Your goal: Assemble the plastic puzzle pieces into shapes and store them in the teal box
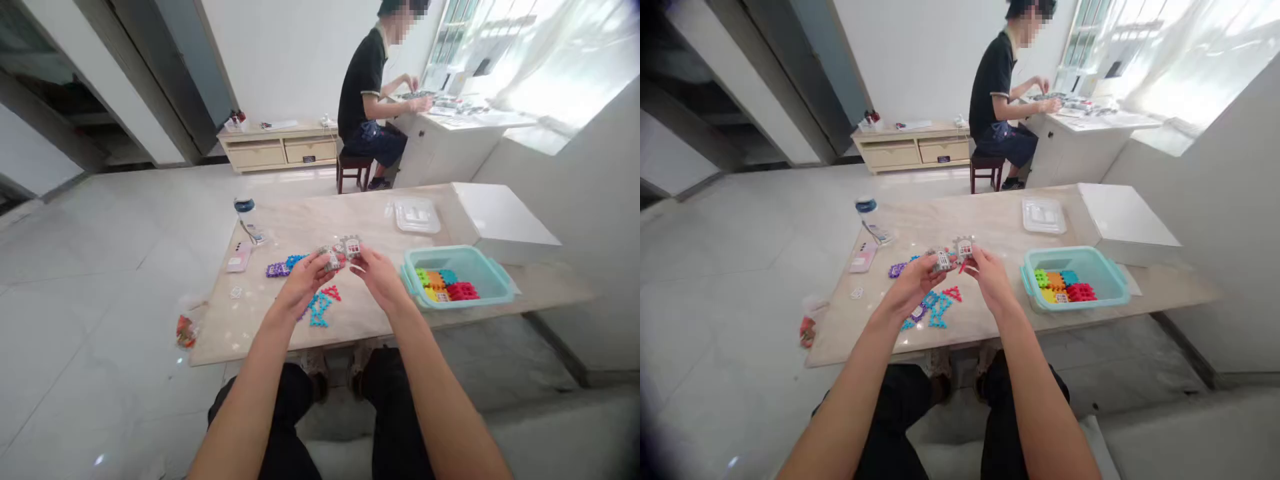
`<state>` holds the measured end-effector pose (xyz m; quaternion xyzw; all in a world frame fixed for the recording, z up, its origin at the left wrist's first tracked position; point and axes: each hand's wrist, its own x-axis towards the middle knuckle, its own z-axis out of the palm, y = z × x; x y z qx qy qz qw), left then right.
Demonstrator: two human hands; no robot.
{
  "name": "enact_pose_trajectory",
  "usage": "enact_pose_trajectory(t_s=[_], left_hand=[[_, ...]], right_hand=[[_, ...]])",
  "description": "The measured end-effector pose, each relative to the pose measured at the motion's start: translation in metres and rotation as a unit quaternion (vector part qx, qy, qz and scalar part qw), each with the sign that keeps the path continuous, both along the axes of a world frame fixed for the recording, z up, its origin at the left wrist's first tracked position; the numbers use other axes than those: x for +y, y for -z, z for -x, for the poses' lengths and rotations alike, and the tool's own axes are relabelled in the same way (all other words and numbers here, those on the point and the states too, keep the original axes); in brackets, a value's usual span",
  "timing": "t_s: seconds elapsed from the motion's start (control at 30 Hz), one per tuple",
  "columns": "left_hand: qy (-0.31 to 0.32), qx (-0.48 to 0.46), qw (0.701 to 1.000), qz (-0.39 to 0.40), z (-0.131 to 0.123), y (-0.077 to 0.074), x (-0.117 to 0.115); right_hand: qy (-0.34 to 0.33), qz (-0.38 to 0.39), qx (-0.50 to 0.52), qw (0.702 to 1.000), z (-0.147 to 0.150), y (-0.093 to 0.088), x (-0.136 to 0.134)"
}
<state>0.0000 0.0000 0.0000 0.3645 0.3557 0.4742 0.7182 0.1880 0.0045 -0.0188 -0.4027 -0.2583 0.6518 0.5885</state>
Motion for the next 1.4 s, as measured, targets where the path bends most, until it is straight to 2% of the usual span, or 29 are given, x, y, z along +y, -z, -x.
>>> enact_pose_trajectory(t_s=[0.2,0.37,0.53,0.7,1.0,1.13,1.4], left_hand=[[0.043,-0.047,0.998,-0.028,0.007,-0.011,-0.007],[0.041,-0.063,0.997,-0.025,0.005,-0.008,-0.009],[0.006,-0.061,0.998,-0.025,0.002,-0.004,-0.003],[-0.029,-0.001,0.999,-0.013,-0.002,-0.004,-0.001],[-0.05,0.017,0.998,-0.024,-0.006,0.003,0.001],[-0.059,0.019,0.998,-0.026,-0.006,0.003,0.001],[-0.079,0.037,0.996,-0.006,-0.005,0.003,-0.001]], right_hand=[[0.024,-0.044,0.03,0.998,0.002,-0.01,-0.003],[0.04,-0.052,0.024,0.998,-0.001,-0.008,-0.002],[0.064,-0.051,-0.005,0.997,0.003,-0.006,-0.001],[0.072,-0.071,-0.064,0.993,0.016,-0.005,-0.002],[0.083,-0.083,-0.165,0.979,0.037,-0.003,-0.009],[0.064,-0.093,-0.208,0.972,0.038,-0.002,-0.009],[0.074,-0.149,-0.323,0.932,0.039,0.009,-0.007]])
